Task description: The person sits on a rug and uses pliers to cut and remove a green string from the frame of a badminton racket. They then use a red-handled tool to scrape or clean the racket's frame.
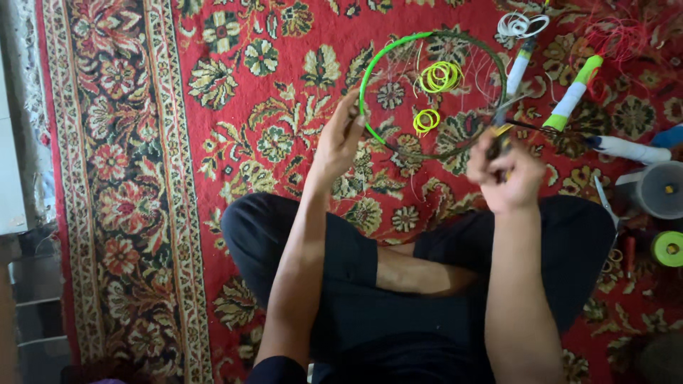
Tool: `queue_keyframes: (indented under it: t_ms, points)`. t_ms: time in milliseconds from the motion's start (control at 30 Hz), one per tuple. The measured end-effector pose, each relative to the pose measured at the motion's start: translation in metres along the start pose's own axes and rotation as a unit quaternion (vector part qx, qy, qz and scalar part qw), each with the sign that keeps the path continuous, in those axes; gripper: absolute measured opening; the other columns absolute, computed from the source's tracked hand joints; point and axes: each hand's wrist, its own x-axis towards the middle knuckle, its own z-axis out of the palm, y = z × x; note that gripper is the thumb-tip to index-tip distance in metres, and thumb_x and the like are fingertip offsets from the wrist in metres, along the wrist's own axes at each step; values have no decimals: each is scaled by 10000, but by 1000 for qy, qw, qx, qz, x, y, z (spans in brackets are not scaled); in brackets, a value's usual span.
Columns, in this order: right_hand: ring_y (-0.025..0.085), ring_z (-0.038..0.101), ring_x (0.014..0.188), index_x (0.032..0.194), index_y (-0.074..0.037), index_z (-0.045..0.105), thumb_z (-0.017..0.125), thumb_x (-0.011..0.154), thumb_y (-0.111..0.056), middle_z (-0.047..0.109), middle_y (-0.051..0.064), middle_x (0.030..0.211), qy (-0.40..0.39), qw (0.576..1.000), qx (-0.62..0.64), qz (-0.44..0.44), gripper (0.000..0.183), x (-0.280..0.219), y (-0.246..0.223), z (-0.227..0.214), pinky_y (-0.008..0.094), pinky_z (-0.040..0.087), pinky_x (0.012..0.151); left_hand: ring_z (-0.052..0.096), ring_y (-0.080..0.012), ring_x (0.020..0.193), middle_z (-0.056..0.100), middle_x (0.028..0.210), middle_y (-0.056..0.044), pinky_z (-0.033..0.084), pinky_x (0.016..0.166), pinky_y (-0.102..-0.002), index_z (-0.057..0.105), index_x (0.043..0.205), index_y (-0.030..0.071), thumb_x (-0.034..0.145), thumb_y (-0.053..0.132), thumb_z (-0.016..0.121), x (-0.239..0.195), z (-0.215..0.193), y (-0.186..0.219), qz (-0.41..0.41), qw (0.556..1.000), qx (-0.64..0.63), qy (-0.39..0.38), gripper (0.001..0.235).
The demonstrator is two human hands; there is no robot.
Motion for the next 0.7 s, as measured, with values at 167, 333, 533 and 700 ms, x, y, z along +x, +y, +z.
queue_keyframes:
  t_ms: [167, 333, 533, 700]
  points:
    - [177, 483, 543, 963, 13, 688, 579, 737, -71, 581, 125, 642, -166, 931, -325, 17, 264, -20, 54, 1, 300, 361, 475, 626, -237, 973, 589, 1067, -188, 630, 843, -423, 413, 1520, -103, 1100, -62, 531, 6, 1, 20, -10, 1000, -9, 16, 437]
    - [445, 727, 992, 1104, -66, 762, 605, 844, -355, 760, 234, 931, -158, 704, -673, 165, 420, -21, 56, 83, 554, 517, 850, 628, -267, 1014, 623, 1100, -213, 609, 846, -459, 469, 1539, -36, 1105, -29, 559, 2, -4, 0, -17, 999, -15, 27, 444]
    - [433, 718, 959, 1008, -7, 763, 575, 796, -246, 762, 242, 903, -177, 788, -568, 156, 370, -5, 45, 82, 516, 532, 857, 592, -175, 930, 588, 1001, -143, 541, 775, -337, 554, 1524, 45, 1079, 25, 639, 8, -3, 24, 25, 998, 57, 29, 454]
    - [351, 773, 856, 1182, 40, 622, 532, 854, -130, 731, 222, 1008, -156, 951, -211, 163, 381, 12, 18, 123, 481, 677, 689, 612, -197, 860, 620, 990, -139, 509, 728, -330, 569, 1515, 62, 1071, 23, 637, 9, 0, 30, 41, 997, 65, 18, 451]
